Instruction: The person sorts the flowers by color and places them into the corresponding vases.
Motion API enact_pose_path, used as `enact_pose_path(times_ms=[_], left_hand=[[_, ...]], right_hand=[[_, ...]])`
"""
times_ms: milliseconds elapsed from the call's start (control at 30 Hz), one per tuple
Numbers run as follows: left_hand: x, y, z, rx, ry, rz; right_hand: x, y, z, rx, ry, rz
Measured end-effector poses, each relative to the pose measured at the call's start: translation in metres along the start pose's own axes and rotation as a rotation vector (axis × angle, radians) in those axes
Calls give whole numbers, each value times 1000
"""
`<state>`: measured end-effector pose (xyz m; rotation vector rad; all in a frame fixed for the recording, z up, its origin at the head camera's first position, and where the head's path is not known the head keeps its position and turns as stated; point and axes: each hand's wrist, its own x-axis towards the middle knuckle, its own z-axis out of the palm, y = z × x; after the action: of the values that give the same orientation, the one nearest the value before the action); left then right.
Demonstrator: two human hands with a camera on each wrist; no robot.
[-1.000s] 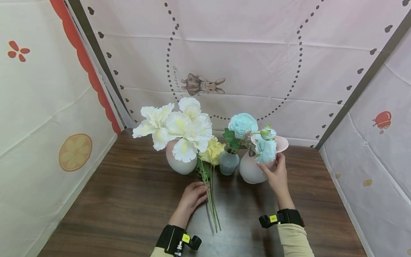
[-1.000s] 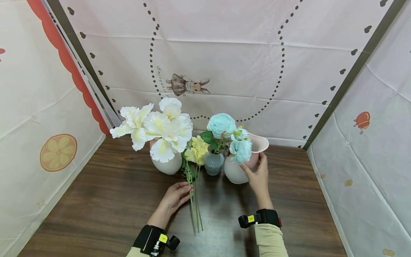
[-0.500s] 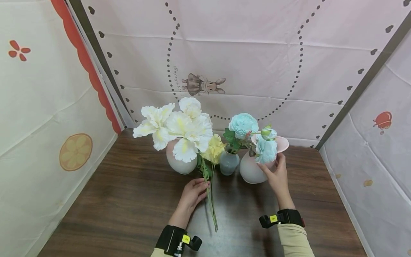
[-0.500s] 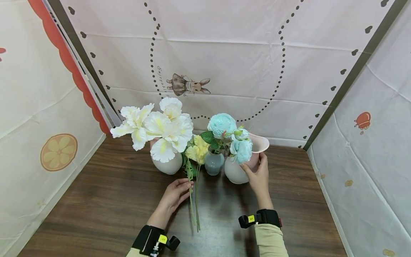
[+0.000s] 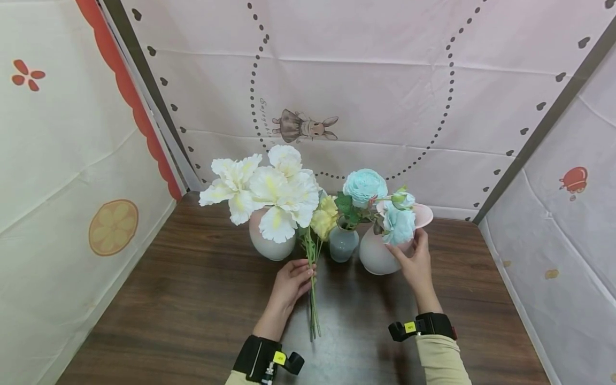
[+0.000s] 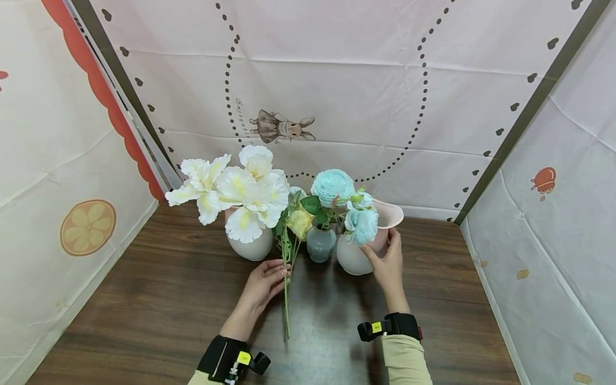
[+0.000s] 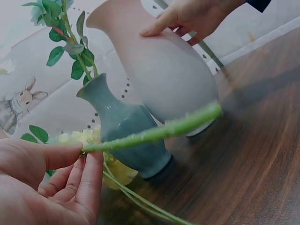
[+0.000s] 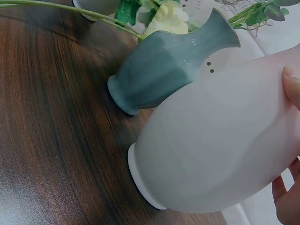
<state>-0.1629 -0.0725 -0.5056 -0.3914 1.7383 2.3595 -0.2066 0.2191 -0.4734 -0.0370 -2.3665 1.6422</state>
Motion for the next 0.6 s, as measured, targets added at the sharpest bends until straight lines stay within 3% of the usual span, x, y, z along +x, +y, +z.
enact_pose_path(times_ms=[333, 600], left_hand=[[-4, 10, 6, -16, -1, 75], [-5, 13, 10, 11, -18, 99]], right_hand=[[0, -1, 0, 17, -5, 4], [0, -1, 0, 6, -3, 12]])
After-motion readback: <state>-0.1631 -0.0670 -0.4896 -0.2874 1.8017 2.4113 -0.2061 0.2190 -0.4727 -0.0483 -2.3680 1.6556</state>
